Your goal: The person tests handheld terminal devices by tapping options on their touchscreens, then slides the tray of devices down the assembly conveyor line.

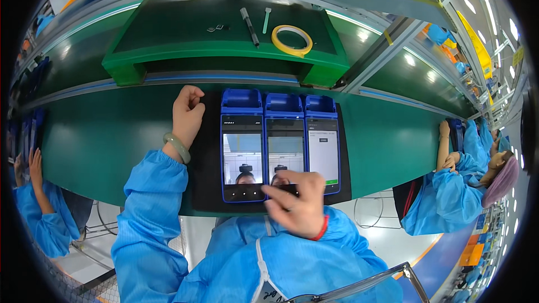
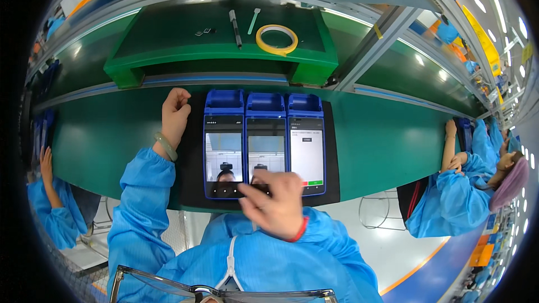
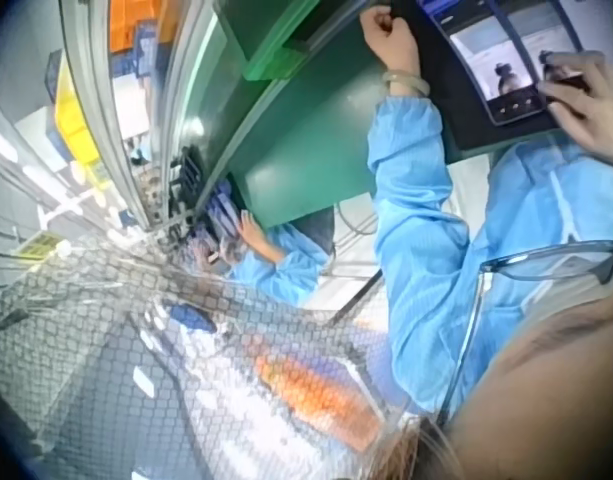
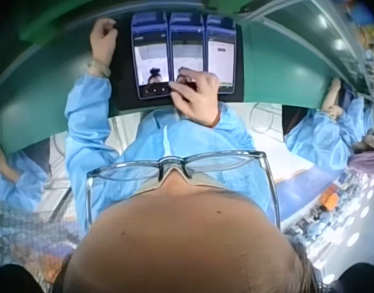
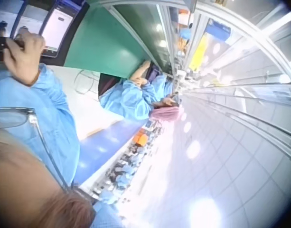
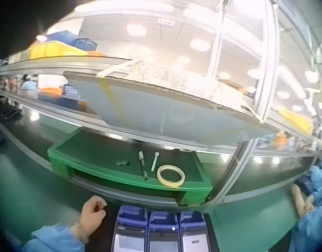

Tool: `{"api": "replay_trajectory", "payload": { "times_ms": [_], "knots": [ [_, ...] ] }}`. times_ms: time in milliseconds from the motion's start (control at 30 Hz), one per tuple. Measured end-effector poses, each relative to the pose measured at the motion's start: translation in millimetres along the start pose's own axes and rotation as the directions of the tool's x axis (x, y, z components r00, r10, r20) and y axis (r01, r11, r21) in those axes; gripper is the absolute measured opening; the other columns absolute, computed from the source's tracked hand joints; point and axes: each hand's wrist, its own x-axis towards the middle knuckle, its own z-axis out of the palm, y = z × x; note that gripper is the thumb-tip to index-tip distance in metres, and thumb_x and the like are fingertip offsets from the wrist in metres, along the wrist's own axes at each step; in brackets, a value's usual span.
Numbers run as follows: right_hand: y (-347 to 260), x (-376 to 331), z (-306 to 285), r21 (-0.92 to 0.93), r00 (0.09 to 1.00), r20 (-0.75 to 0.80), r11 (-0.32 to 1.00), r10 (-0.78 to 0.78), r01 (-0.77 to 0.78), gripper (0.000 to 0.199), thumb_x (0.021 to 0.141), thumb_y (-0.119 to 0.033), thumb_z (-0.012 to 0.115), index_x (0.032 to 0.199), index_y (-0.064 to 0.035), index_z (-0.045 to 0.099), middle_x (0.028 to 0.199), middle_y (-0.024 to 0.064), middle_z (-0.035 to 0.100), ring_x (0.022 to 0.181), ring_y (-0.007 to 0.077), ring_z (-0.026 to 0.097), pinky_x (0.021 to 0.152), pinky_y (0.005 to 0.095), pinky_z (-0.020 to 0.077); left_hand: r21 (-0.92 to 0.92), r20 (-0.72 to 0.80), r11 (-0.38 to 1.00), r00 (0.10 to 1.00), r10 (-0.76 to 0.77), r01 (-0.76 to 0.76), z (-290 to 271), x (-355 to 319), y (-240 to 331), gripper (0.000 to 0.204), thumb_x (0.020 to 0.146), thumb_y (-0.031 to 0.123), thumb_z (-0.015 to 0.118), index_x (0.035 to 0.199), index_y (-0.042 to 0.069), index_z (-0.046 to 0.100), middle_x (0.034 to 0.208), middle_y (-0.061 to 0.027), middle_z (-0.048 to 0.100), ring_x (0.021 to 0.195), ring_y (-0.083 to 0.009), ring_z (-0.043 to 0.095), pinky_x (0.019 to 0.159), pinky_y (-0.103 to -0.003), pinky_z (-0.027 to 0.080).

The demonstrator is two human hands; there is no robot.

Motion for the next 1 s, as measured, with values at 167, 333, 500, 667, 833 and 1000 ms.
{"api": "replay_trajectory", "payload": {
  "times_ms": [167, 333, 500, 667, 833, 1000],
  "knots": [
    [42.3, -47.4, -32.8, -0.049, 0.871, -0.282, 0.901, 0.402, -0.432, 0.023, 0.072, 0.003, 0.060, 0.093, -0.0042, 0.065, 0.103, 0.0128, 0.052, 0.089, 0.0257, 0.050, 0.074, 0.0323, 0.0434, -0.007, 0.012, 1.000, 1.000, 0.009, -0.009, 1.2, -0.7, 0.3, 0.022, 0.070, -0.008, 0.049, 0.086, 0.007, 0.051, 0.074, 0.0040, 0.042, 0.067, -0.0057, 0.036, 0.059, -0.019, 0.033],
    [51.0, -72.5, -41.6, 0.117, 0.763, -0.280, 0.810, 0.582, -0.575, 0.027, 0.074, 0.002, 0.061, 0.101, -0.0024, 0.061, 0.105, 0.0141, 0.050, 0.092, 0.0270, 0.054, 0.078, 0.0330, 0.0460, 0.057, 0.026, 0.995, 0.996, 0.082, -0.083, 4.5, -4.9, 1.3, 0.028, 0.074, -0.006, 0.052, 0.098, 0.008, 0.053, 0.082, 0.0006, 0.049, 0.072, -0.0074, 0.046, 0.064, -0.020, 0.040],
    [48.5, -79.2, -43.6, 0.036, 0.820, -0.265, 0.855, 0.508, -0.518, 0.026, 0.074, 0.001, 0.062, 0.099, -0.0022, 0.063, 0.108, 0.0145, 0.048, 0.092, 0.0262, 0.056, 0.078, 0.0325, 0.0475, -0.016, 0.068, 1.000, 0.998, -0.014, 0.015, 7.3, -2.8, 8.9, 0.027, 0.081, 0.001, 0.052, 0.106, 0.009, 0.052, 0.090, -0.0014, 0.052, 0.077, -0.0090, 0.051, 0.065, -0.023, 0.044],
    [52.7, -81.3, -39.2, 0.013, 0.856, -0.262, 0.889, 0.445, -0.458, 0.025, 0.072, 0.001, 0.063, 0.096, -0.0024, 0.065, 0.110, 0.0149, 0.047, 0.093, 0.0264, 0.054, 0.078, 0.0330, 0.0478, -0.038, 0.069, 0.998, 0.997, -0.044, 0.047, 3.3, -0.6, 3.4, 0.024, 0.082, 0.005, 0.052, 0.106, 0.009, 0.052, 0.092, -0.0005, 0.053, 0.078, -0.0088, 0.052, 0.064, -0.022, 0.044],
    [50.4, -81.6, -38.6, 0.015, 0.850, -0.249, 0.880, 0.463, -0.475, 0.026, 0.071, 0.000, 0.064, 0.097, -0.0025, 0.065, 0.112, 0.0160, 0.047, 0.095, 0.0272, 0.052, 0.078, 0.0339, 0.0479, -0.052, 0.074, 0.997, 0.996, -0.048, 0.052, 3.3, -1.8, 3.8, 0.024, 0.083, 0.005, 0.051, 0.106, 0.010, 0.052, 0.092, 0.0001, 0.053, 0.078, -0.0088, 0.052, 0.065, -0.022, 0.044],
    [47.2, -77.0, -39.0, 0.043, 0.833, -0.249, 0.865, 0.494, -0.500, 0.027, 0.072, 0.000, 0.063, 0.098, -0.0029, 0.065, 0.112, 0.0168, 0.046, 0.095, 0.0281, 0.052, 0.078, 0.0341, 0.0481, -0.035, 0.062, 0.998, 0.997, -0.049, 0.052, 1.9, -1.8, 5.6, 0.023, 0.083, 0.005, 0.051, 0.106, 0.010, 0.052, 0.091, 0.0003, 0.053, 0.077, -0.0089, 0.052, 0.064, -0.022, 0.044]
  ]
}}
